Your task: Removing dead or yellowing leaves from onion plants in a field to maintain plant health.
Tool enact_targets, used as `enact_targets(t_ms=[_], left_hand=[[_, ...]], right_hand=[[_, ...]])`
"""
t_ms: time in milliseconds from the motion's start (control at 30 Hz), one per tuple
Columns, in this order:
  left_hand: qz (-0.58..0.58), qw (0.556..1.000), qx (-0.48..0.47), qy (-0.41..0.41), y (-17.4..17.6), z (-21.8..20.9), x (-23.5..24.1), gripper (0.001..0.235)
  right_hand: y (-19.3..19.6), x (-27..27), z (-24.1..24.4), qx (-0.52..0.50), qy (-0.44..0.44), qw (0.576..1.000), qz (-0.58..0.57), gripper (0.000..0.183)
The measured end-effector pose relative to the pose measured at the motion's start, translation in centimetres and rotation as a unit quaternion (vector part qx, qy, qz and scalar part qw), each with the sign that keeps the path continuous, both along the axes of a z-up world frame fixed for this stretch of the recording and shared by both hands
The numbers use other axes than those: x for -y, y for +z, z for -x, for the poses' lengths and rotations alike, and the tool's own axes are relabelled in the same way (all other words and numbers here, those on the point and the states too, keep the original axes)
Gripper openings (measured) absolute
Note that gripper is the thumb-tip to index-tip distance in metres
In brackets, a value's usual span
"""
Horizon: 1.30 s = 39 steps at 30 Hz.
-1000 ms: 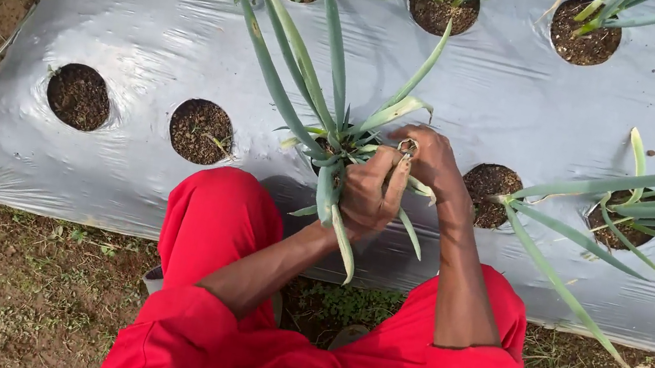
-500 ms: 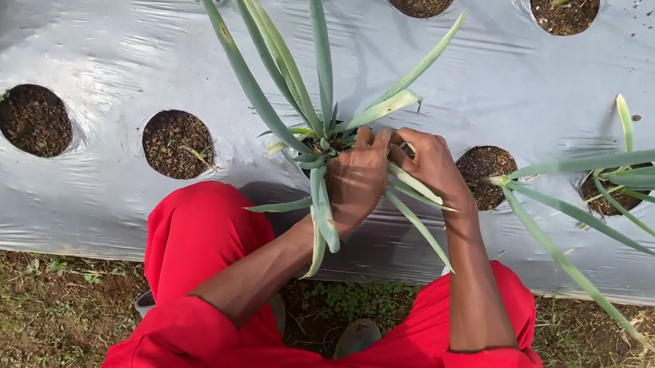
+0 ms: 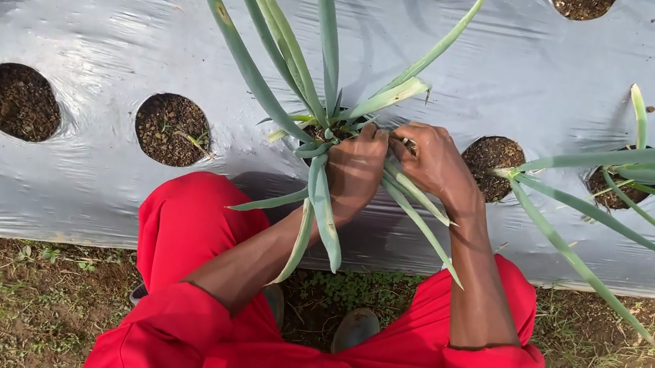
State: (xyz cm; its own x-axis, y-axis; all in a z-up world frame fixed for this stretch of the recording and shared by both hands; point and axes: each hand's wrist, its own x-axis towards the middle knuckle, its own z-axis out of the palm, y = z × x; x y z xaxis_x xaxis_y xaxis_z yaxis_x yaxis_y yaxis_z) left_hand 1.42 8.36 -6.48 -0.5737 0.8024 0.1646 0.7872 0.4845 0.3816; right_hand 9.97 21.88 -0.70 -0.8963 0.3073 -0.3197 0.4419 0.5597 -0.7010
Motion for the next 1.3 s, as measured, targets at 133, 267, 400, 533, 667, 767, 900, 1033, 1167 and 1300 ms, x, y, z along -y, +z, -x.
enact_targets(t_ms=[133, 267, 400, 533, 667, 767, 900, 1033, 1167, 1300], left_hand=[[-0.005, 1.0, -0.004, -0.002, 0.7, 0.2, 0.3, 0.021], [-0.003, 1.0, 0.002, -0.007, 1.7, 0.3, 0.4, 0.019], [-0.01, 0.999, 0.025, -0.024, 1.9, 0.6, 0.5, 0.018], [-0.006, 0.999, 0.027, -0.028, 2.2, 0.8, 0.5, 0.019], [-0.016, 1.0, 0.001, -0.02, 2.0, 0.8, 0.4, 0.019], [-0.019, 1.0, -0.001, -0.014, 2.4, 0.7, 0.6, 0.021], [-0.017, 1.0, 0.009, -0.019, 2.7, 0.4, 0.9, 0.025], [-0.036, 0.999, 0.003, 0.0, 3.0, 0.1, 0.9, 0.024], [-0.139, 0.99, 0.004, 0.023, 5.8, 0.0, 1.4, 0.021], [-0.319, 0.947, 0.023, 0.039, 8.8, -0.4, 1.1, 0.028]], right_hand=[[0.7, 0.5, 0.4, 0.001, 0.008, 1.0, -0.009, 0.053], [1.8, 1.2, 0.8, -0.075, 0.01, 0.996, -0.053, 0.011], [-0.6, 0.9, 0.1, -0.089, 0.009, 0.992, -0.087, 0.017], [-1.4, 0.7, 0.7, -0.084, 0.032, 0.991, -0.095, 0.017], [-0.7, 1.3, 1.1, -0.114, -0.052, 0.99, -0.065, 0.021], [0.5, 1.7, 0.8, -0.11, -0.089, 0.989, -0.049, 0.019], [1.0, 1.2, 1.5, -0.104, -0.11, 0.988, -0.039, 0.018], [0.6, -0.4, 1.2, -0.146, -0.116, 0.981, -0.048, 0.021], [1.3, -0.6, 1.7, -0.251, -0.164, 0.952, -0.061, 0.024], [2.6, -0.5, 2.3, -0.325, -0.224, 0.917, -0.052, 0.028]])
